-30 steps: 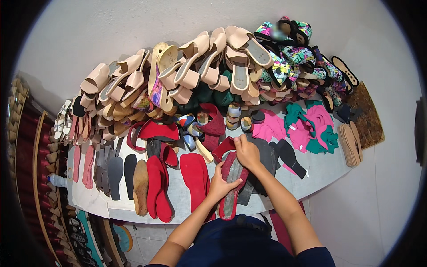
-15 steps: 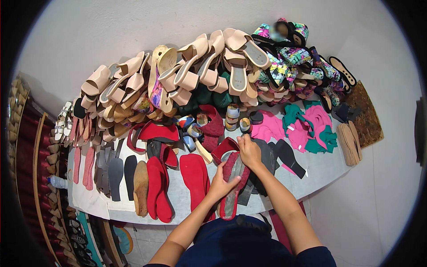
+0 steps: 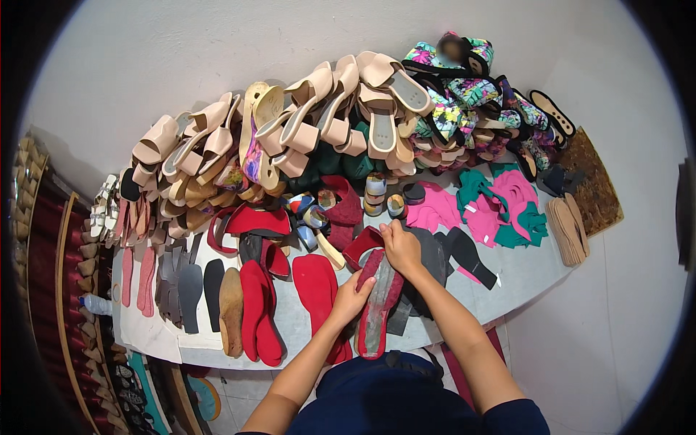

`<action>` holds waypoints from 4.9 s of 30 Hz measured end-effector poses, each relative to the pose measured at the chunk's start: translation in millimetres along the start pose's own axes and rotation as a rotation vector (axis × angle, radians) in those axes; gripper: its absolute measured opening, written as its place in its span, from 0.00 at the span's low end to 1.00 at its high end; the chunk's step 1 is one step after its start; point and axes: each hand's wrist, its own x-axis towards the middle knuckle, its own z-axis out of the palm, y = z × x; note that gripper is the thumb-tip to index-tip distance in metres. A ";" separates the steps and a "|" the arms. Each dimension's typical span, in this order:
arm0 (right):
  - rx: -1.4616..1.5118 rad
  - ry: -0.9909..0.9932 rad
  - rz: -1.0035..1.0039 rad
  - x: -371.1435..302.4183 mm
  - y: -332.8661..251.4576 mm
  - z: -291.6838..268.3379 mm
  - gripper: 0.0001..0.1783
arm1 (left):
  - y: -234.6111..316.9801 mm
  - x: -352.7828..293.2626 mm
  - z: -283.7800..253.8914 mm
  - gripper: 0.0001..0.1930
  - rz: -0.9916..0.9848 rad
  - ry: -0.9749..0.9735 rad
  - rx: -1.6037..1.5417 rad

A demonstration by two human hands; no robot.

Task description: Manually fitting shoe uppers onto lasts and attaching insoles to form the shoe shape.

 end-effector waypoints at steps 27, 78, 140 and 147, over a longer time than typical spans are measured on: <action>-0.327 0.404 0.429 -50.3 173.4 -68.4 0.14 | -3.3 -38.8 13.6 0.22 -0.131 0.015 -0.528; 0.873 -0.411 0.311 -50.2 49.5 -103.0 0.12 | -10.6 -38.2 17.2 0.36 -0.188 0.072 -0.776; 0.610 -0.153 0.059 -69.2 5.7 -32.0 0.20 | -5.5 -44.8 19.1 0.27 -0.193 0.037 -0.832; 0.201 -0.095 0.048 -72.1 -17.7 -37.9 0.27 | -40.6 -39.0 18.0 0.28 -0.082 0.008 -0.606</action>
